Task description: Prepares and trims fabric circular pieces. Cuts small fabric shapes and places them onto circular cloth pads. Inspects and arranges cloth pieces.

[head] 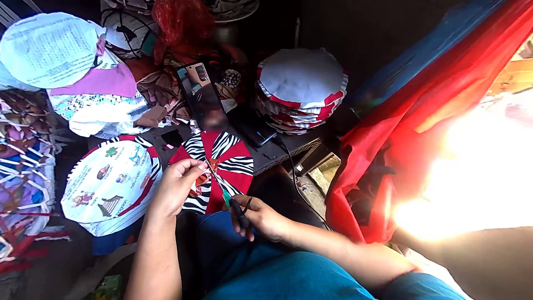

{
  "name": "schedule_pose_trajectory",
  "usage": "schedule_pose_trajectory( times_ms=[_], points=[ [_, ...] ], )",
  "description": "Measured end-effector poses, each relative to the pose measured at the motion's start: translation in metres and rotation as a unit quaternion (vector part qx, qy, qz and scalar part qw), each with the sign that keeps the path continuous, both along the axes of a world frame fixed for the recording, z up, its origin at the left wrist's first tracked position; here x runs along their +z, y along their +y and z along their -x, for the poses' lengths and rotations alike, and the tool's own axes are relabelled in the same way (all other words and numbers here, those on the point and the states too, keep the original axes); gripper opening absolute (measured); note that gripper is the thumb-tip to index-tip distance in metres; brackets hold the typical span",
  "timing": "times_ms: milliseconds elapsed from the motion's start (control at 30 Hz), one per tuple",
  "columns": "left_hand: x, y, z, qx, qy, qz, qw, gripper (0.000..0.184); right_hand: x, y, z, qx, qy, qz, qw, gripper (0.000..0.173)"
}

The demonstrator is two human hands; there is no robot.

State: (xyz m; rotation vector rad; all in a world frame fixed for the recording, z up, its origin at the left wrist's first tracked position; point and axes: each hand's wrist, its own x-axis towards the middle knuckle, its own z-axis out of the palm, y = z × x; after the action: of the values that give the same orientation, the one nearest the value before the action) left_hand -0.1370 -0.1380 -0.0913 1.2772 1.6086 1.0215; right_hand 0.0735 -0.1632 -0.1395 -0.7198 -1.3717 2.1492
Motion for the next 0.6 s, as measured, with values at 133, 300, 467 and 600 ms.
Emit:
schedule_pose_trajectory(
  times_ms=[133,300,467,600],
  points=[
    [-0.002,0.003,0.0054,0.011,0.007,0.01,1.0,0.015,-0.0012,-0.0015,0.0003,-0.029,-0.033,-0.031,0.999,0.018],
    [-0.0028,0.0047,0.0069,0.024,0.015,0.007,1.0,0.008,-0.0026,-0.0002,-0.002,0.001,0.004,-0.016,1.0,0.018],
    [0.0018,0.0018,0.0046,0.008,0.028,0.012,0.999,0.006,-0.0018,0.0009,-0.0045,0.031,0.027,-0.03,0.999,0.028],
    [0.0002,0.0036,0.0106,0.006,0.044,-0.01,0.999,0.009,-0.0013,0.0002,-0.006,0.051,0.034,-0.016,0.998,0.032]
  ],
)
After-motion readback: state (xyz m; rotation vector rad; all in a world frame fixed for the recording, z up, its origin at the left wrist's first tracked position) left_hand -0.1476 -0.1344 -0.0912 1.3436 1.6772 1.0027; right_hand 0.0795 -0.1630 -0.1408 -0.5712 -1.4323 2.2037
